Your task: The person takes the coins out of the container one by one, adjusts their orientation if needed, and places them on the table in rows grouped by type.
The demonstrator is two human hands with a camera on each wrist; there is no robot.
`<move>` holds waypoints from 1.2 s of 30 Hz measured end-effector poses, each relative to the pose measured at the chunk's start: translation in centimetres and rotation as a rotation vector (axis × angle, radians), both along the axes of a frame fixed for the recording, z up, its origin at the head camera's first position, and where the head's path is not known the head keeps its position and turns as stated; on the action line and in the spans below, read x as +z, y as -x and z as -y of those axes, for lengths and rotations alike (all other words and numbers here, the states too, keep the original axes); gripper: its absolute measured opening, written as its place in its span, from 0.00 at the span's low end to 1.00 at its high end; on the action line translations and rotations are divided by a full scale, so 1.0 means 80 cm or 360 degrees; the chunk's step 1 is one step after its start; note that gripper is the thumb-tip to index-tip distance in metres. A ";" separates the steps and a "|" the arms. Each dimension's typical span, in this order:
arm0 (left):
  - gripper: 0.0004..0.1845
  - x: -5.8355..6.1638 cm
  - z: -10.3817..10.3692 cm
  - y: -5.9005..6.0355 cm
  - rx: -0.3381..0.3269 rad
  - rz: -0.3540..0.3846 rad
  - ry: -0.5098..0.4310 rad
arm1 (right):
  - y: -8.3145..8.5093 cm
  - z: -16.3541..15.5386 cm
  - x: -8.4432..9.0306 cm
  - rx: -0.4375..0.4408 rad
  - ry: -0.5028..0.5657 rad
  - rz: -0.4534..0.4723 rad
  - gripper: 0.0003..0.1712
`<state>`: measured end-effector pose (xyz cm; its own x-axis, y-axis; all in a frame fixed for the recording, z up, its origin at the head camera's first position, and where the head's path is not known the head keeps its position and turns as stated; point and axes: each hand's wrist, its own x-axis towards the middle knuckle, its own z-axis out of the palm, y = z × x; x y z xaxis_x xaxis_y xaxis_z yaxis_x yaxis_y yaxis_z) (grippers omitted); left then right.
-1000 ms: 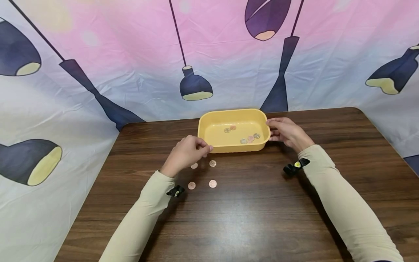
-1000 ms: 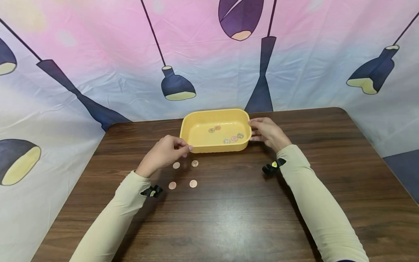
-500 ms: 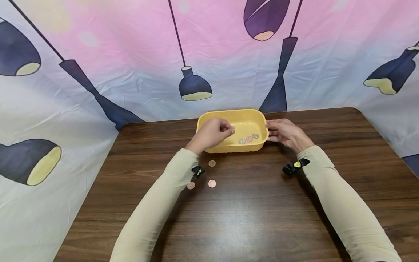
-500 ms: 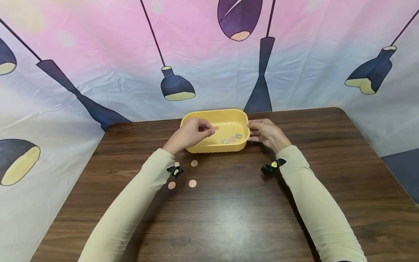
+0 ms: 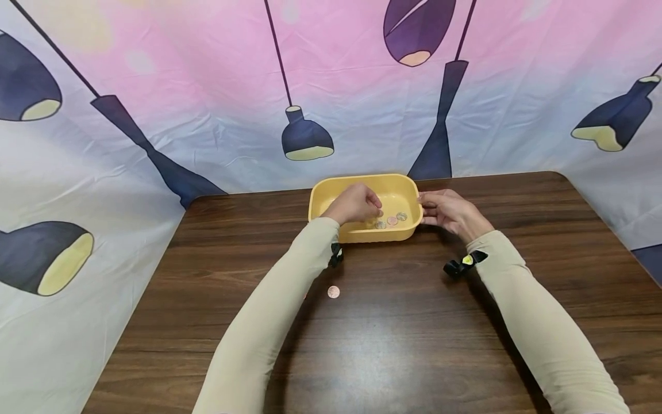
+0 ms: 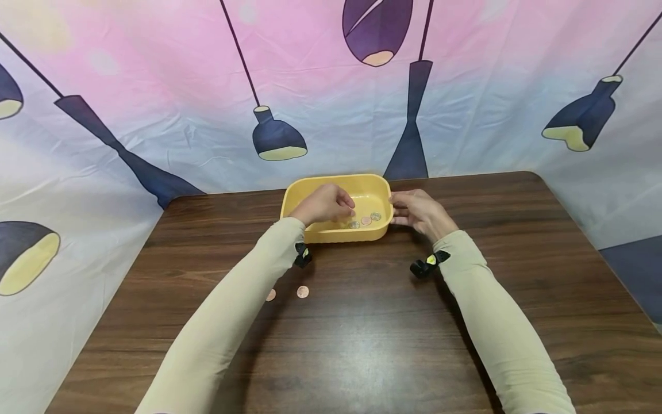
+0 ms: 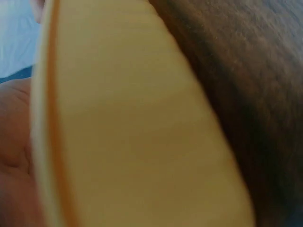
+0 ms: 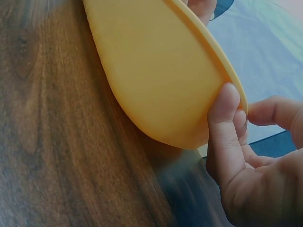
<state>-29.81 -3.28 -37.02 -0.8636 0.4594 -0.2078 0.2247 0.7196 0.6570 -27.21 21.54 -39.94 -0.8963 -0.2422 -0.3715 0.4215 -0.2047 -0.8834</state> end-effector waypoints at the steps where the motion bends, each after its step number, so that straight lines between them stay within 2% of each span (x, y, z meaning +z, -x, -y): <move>1: 0.08 -0.003 0.000 0.001 0.0029 0.0040 -0.0026 | 0.000 0.001 -0.001 -0.0001 -0.0006 0.0004 0.17; 3: 0.09 -0.010 0.000 0.002 0.0069 0.0078 -0.0048 | 0.001 0.001 -0.001 0.0001 -0.0025 0.0010 0.22; 6: 0.11 -0.020 -0.002 0.002 0.0091 0.0055 -0.0009 | 0.001 0.002 -0.001 -0.0006 -0.0034 0.0023 0.23; 11: 0.10 -0.028 -0.007 -0.001 0.0054 -0.0050 0.0126 | 0.000 0.006 0.004 -0.0018 -0.0064 0.0037 0.17; 16: 0.05 -0.031 -0.009 -0.002 0.0005 -0.0088 0.0186 | 0.000 0.006 0.005 -0.0013 -0.0097 0.0046 0.17; 26: 0.05 -0.035 -0.010 -0.003 -0.0068 0.0007 0.0228 | -0.001 0.006 0.001 -0.0013 -0.0161 0.0047 0.15; 33: 0.11 -0.030 -0.012 -0.006 -0.0008 -0.0196 0.0366 | 0.000 0.008 0.003 -0.0010 -0.0204 0.0036 0.18; 36: 0.10 -0.026 -0.012 -0.006 0.0020 -0.0218 0.0350 | 0.001 0.008 0.005 -0.0024 -0.0224 0.0043 0.19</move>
<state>-29.30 -2.36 -39.07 -0.8959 0.4052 -0.1820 0.2911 0.8452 0.4482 -27.29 20.90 -39.52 -0.8888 -0.1725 -0.4246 0.4431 -0.0864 -0.8923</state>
